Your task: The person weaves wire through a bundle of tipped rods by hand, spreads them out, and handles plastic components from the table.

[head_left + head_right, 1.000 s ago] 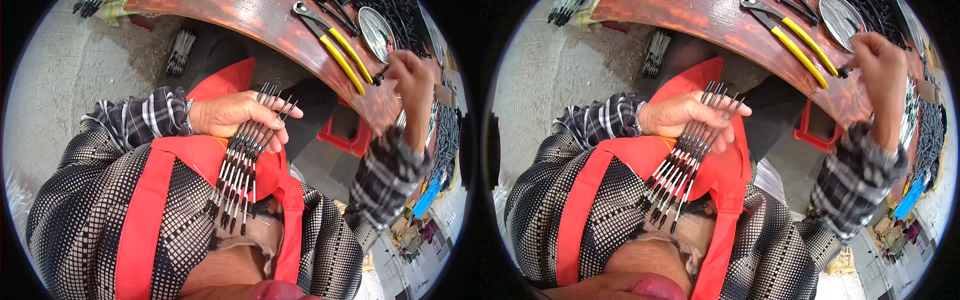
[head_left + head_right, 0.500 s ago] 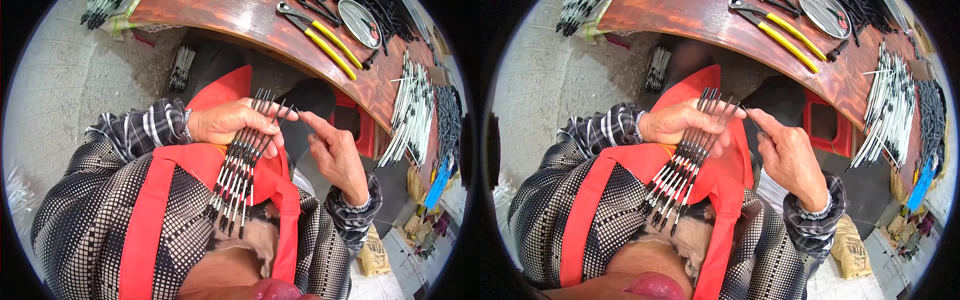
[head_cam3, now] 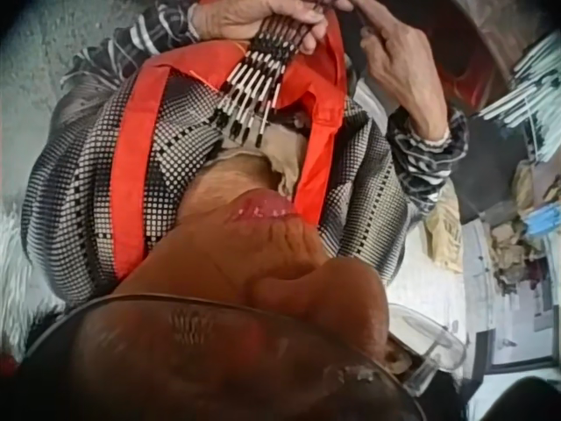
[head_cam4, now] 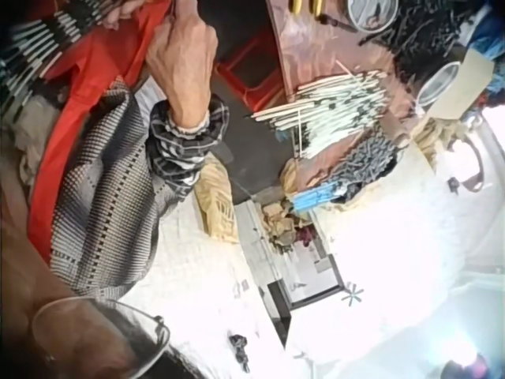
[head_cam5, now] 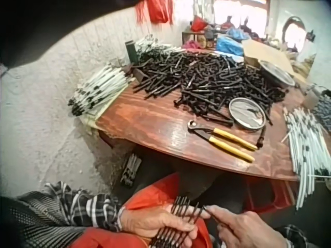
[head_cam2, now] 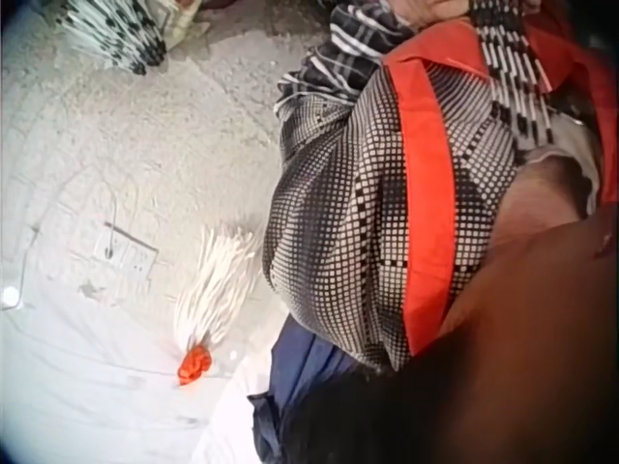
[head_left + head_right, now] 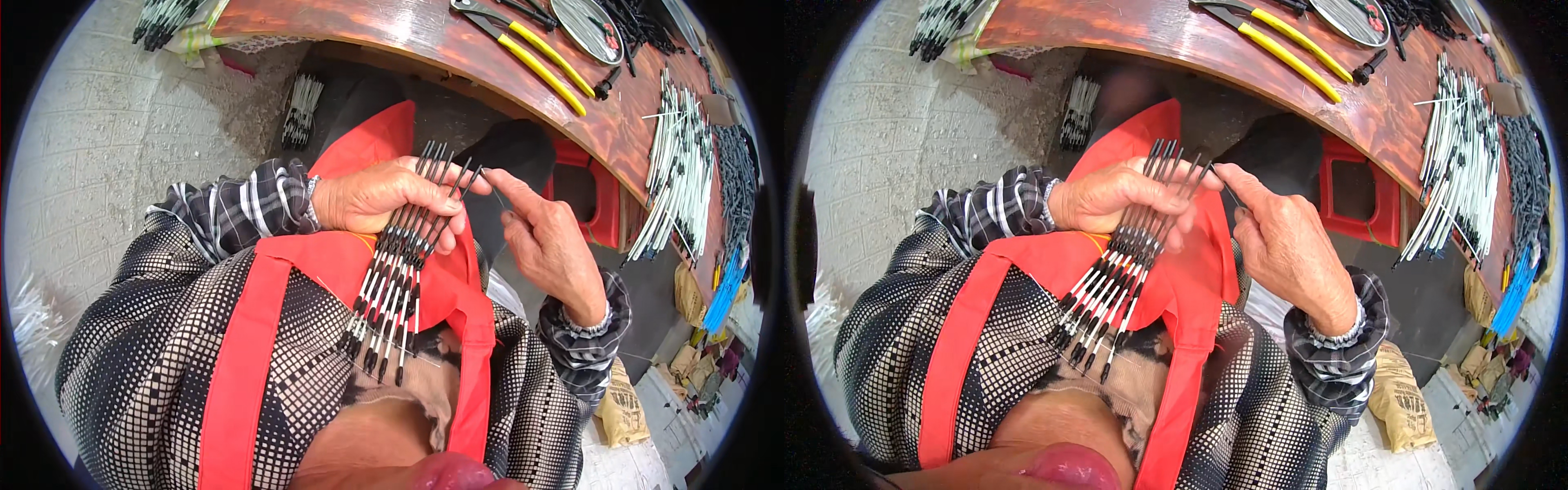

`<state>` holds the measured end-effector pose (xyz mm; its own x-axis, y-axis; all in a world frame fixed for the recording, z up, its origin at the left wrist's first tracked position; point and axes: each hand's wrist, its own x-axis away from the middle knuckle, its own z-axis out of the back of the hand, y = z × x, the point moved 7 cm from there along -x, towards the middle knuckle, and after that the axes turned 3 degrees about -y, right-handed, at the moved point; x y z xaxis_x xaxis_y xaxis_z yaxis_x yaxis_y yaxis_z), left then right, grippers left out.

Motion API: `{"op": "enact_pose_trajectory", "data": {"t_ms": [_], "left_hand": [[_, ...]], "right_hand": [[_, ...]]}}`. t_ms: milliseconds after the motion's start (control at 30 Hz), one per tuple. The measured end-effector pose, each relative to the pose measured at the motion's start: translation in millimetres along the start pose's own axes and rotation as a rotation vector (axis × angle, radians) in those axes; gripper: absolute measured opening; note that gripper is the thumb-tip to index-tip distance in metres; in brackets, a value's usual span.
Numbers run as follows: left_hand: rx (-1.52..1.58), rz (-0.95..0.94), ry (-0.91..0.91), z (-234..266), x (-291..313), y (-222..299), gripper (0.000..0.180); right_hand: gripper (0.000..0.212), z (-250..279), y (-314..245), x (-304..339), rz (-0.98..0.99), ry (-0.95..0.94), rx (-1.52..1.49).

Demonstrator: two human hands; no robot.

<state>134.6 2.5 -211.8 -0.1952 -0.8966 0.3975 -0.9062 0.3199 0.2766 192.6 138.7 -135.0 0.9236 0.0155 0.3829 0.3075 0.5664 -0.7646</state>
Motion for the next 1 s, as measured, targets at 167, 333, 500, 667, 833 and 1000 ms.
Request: {"op": "enact_pose_trajectory", "data": {"t_ms": [167,333,500,667,833,1000], "left_hand": [[0.004,0.026,0.027,-2.4,0.7,-3.5,0.041],[-0.029,-0.009,-0.004,-1.2,-1.7,1.6,0.038],[-0.052,-0.015,0.010,-2.5,1.1,2.7,0.037],[-0.049,-0.007,0.000,-1.8,1.3,1.9,0.038],[-0.058,-0.013,-0.001,-1.7,-0.8,2.4,0.037],[-0.066,-0.016,0.016,-3.1,-0.4,4.8,0.039]], "right_hand": [[0.047,-0.6,1.4,0.5,0.017,0.016,-0.022],[0.047,-1.5,2.5,2.3,-0.046,0.002,-0.048],[0.047,-0.8,1.0,-2.3,0.004,-0.013,-0.008],[0.048,-0.3,6.2,-1.4,-0.015,-0.005,-0.046],[0.047,0.4,4.1,-3.4,0.013,0.011,-0.041],[0.048,1.9,2.0,-2.1,0.003,-0.018,-0.020]]}}
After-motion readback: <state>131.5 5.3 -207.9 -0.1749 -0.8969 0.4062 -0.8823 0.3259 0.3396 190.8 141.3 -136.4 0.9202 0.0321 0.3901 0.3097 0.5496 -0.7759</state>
